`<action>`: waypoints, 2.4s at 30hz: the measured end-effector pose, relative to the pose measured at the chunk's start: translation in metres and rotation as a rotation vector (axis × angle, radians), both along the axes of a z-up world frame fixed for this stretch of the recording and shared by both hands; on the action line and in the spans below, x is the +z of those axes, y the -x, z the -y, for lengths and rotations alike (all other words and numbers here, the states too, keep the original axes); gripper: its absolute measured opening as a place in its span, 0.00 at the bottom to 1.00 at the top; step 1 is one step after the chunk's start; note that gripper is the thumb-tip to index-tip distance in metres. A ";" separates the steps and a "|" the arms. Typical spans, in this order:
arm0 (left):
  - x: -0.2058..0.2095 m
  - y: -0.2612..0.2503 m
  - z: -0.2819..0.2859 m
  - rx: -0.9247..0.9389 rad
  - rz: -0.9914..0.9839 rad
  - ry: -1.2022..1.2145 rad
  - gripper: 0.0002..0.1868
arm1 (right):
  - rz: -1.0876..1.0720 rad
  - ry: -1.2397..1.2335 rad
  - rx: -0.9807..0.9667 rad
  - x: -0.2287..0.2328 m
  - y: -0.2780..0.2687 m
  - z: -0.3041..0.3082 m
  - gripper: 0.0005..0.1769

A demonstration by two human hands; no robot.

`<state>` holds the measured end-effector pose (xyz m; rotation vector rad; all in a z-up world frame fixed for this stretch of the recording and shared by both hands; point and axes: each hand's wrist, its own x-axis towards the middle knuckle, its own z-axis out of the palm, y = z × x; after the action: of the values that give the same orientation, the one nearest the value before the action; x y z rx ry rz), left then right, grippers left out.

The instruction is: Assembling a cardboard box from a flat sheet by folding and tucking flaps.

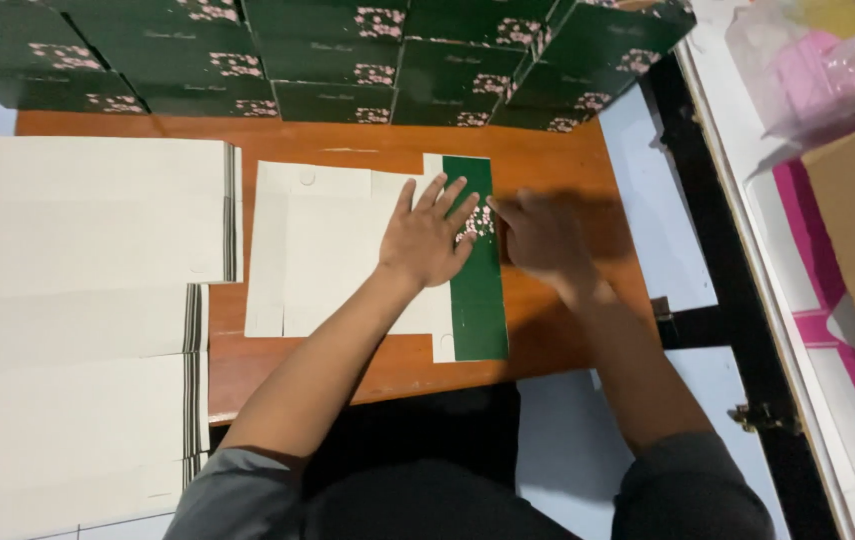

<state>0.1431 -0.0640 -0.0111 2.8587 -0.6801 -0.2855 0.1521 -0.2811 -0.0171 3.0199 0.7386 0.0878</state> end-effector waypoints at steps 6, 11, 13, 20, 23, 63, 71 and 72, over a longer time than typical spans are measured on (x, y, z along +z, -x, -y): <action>-0.001 -0.001 0.000 0.007 -0.033 0.011 0.34 | -0.078 -0.136 -0.055 0.014 0.017 -0.024 0.19; 0.003 -0.001 -0.003 0.001 -0.044 0.024 0.34 | 0.075 -0.275 0.066 -0.015 0.050 -0.007 0.17; 0.000 -0.003 -0.003 0.000 -0.043 0.023 0.34 | 0.237 -0.233 0.173 -0.041 0.062 0.009 0.18; 0.002 -0.002 -0.005 -0.012 -0.026 0.046 0.33 | 0.108 -0.132 0.034 -0.054 0.130 0.019 0.20; -0.017 -0.015 -0.007 0.046 -0.045 0.291 0.33 | 0.039 -0.305 -0.174 -0.033 0.116 0.002 0.14; 0.008 -0.001 -0.040 -0.144 -0.201 0.179 0.38 | -0.327 -0.988 -0.694 0.066 0.055 -0.008 0.30; -0.020 -0.043 -0.088 0.374 0.364 0.906 0.10 | -0.189 -0.312 -0.123 -0.014 0.062 -0.052 0.33; -0.019 -0.043 -0.089 0.376 0.364 0.905 0.10 | -0.191 -0.312 -0.122 -0.018 0.067 -0.056 0.33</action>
<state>0.1858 0.0251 -0.0303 2.0831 -0.2042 0.4891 0.0854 -0.2247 -0.0349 3.4007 0.5999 -0.0999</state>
